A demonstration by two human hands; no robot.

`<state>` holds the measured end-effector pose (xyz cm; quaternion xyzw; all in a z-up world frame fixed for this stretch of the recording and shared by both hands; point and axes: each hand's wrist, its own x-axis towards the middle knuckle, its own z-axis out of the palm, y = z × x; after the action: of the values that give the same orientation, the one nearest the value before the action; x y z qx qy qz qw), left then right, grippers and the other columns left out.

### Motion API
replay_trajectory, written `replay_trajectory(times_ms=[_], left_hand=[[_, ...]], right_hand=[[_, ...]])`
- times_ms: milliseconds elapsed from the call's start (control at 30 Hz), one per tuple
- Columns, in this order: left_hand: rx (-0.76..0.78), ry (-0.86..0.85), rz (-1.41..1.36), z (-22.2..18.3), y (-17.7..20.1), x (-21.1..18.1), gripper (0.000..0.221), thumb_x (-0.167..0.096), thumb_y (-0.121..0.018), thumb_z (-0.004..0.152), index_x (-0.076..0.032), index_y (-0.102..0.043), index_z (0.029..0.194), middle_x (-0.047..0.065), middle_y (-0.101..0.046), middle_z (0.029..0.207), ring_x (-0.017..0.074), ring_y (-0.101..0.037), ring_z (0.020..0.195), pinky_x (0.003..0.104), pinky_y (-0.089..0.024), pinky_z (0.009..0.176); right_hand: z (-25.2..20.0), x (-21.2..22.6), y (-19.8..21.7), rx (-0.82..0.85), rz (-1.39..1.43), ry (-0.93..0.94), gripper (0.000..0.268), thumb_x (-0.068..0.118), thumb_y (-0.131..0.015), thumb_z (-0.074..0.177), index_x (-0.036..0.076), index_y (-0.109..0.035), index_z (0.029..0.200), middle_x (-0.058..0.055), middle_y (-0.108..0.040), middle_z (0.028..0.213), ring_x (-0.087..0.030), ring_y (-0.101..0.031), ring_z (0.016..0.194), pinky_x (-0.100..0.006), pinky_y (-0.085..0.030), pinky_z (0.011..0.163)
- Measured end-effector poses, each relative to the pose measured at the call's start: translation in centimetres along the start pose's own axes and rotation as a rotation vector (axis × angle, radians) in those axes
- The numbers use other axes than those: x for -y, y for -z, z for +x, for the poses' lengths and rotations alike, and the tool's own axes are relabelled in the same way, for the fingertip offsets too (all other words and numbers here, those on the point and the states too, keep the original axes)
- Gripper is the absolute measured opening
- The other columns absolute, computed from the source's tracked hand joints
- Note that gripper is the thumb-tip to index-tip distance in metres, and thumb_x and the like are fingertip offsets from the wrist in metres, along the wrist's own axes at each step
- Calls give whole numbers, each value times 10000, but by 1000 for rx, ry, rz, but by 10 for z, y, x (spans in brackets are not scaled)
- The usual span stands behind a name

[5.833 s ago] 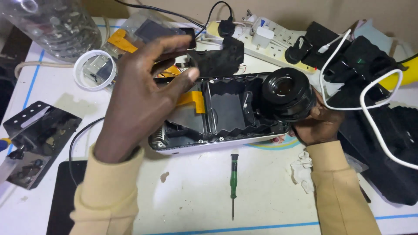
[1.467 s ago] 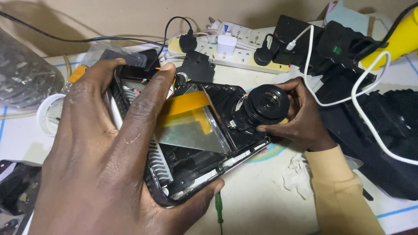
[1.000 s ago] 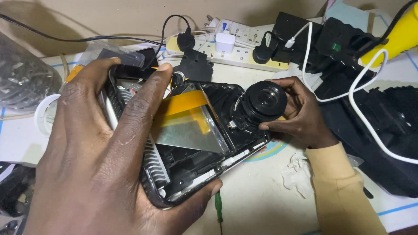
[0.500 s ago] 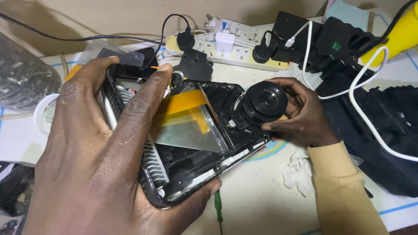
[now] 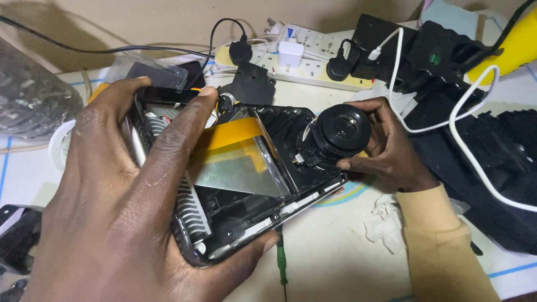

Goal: Reassembling the internal lens housing and connecting ribbon cables inside a projector.

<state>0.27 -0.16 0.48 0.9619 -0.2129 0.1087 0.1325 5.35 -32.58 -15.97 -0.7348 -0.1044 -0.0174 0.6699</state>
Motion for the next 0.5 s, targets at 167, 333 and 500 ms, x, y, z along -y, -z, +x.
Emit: replay_trajectory(times_ms=[167, 333, 500], left_hand=[[14, 51, -23, -7, 6, 11, 1441, -682, -1017, 364, -291, -411, 1611, 216, -299, 1560, 444, -357, 1438, 642, -449, 866], [-70, 29, -196, -21, -1, 23, 1255, -471, -1002, 440, -193, -484, 1550, 196, -370, 1551, 403, -409, 1476, 552, -383, 1117], [-101, 237, -287, -39, -11, 25, 1102, -424, -906, 506, -206, -518, 1514, 202, -371, 1589, 383, -308, 1552, 603, -299, 1166]], right_hand=[[-1, 3, 7, 82, 212, -13, 924, 67, -857, 595, 18, -455, 1425, -172, -562, 1396, -264, -588, 1297, -378, -484, 1144], [-1, 7, 3, 70, 186, -153, 974, 45, -835, 573, -42, -454, 1465, -178, -601, 1404, -245, -590, 1296, -344, -472, 1126], [-3, 12, -6, 28, 147, -175, 945, 48, -831, 584, -20, -463, 1452, -151, -593, 1415, -247, -583, 1326, -361, -481, 1124]])
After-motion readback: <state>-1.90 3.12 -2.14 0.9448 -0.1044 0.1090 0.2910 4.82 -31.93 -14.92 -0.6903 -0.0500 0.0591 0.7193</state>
